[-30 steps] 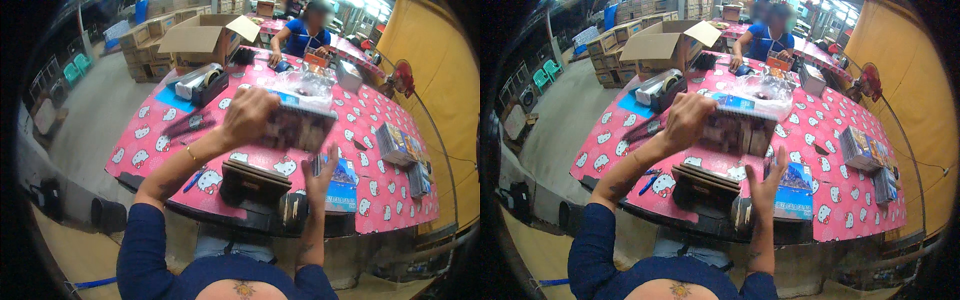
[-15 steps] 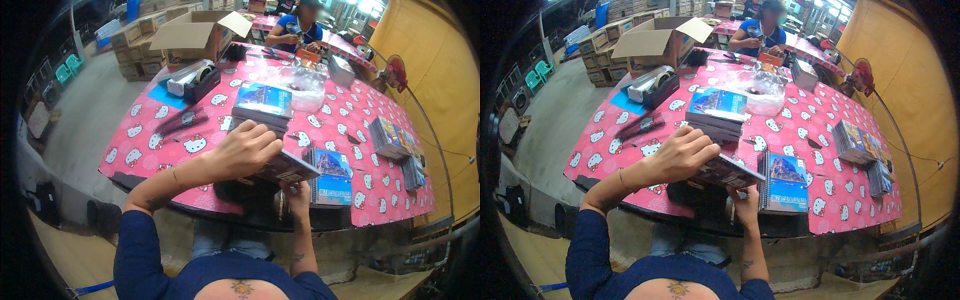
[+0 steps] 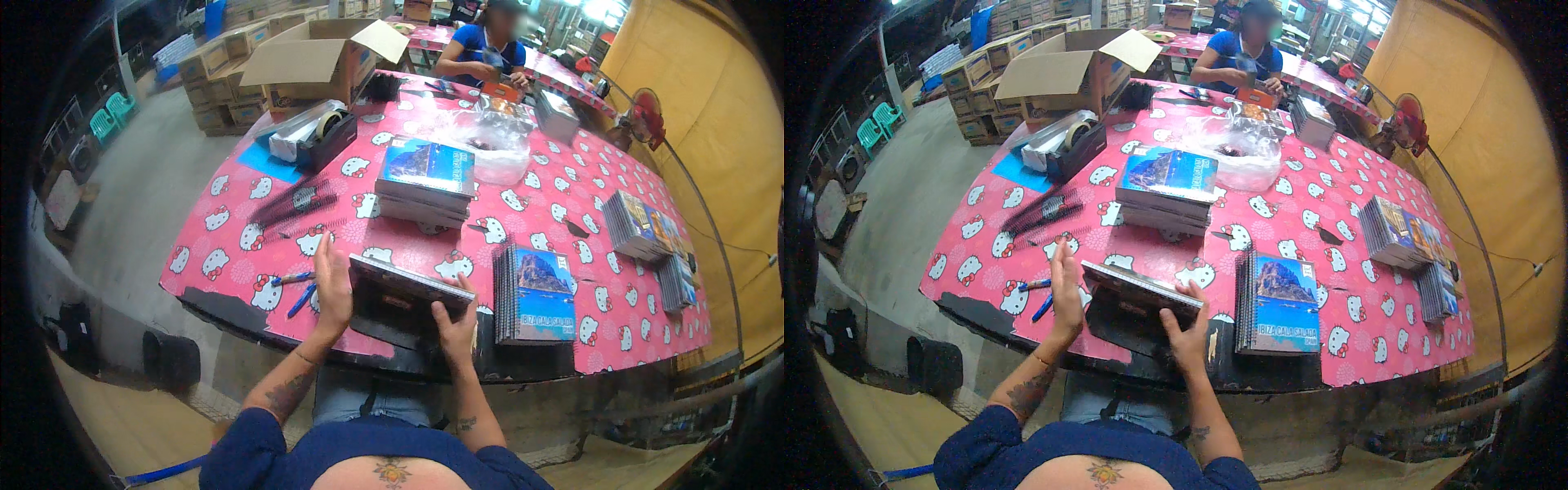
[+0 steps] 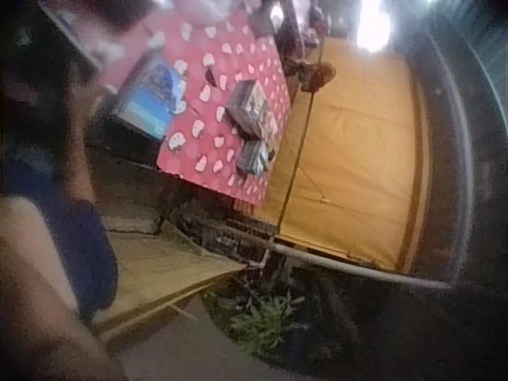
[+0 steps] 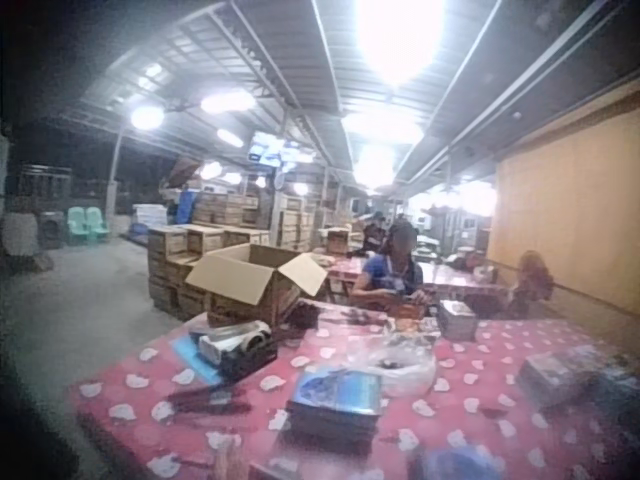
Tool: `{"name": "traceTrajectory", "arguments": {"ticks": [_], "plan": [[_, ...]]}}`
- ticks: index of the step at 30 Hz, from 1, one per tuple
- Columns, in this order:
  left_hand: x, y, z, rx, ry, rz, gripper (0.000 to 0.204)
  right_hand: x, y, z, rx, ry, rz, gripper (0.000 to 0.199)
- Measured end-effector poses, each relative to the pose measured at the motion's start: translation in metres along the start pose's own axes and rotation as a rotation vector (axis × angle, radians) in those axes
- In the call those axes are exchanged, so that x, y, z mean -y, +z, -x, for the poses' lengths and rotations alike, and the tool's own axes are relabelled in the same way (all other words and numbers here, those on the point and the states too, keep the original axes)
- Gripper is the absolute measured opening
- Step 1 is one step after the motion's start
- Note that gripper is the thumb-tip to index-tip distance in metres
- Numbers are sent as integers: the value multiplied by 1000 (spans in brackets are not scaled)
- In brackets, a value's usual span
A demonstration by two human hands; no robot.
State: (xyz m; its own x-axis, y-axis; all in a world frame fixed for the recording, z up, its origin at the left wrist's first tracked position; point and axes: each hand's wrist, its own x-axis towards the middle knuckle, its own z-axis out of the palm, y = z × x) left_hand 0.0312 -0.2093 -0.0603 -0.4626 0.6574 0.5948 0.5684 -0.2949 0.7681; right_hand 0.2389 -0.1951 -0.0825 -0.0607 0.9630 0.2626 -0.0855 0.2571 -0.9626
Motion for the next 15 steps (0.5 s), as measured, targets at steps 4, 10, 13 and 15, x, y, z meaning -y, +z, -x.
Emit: {"name": "traceTrajectory", "arguments": {"ticks": [4,10,13,15], "plan": [[36,-8,29,279,-392,405,61,-18,-5,-6,4,-26,27,49],[126,-33,-85,175,316,-575,36,-31,-27,-17,78,-8,-94,41],[168,-47,-103,521,349,-771,27,-13,-24,-20,84,-45,-3,56],[150,-43,-110,283,334,-553,21,29,-15,-22,-124,-406,333,54]]}}
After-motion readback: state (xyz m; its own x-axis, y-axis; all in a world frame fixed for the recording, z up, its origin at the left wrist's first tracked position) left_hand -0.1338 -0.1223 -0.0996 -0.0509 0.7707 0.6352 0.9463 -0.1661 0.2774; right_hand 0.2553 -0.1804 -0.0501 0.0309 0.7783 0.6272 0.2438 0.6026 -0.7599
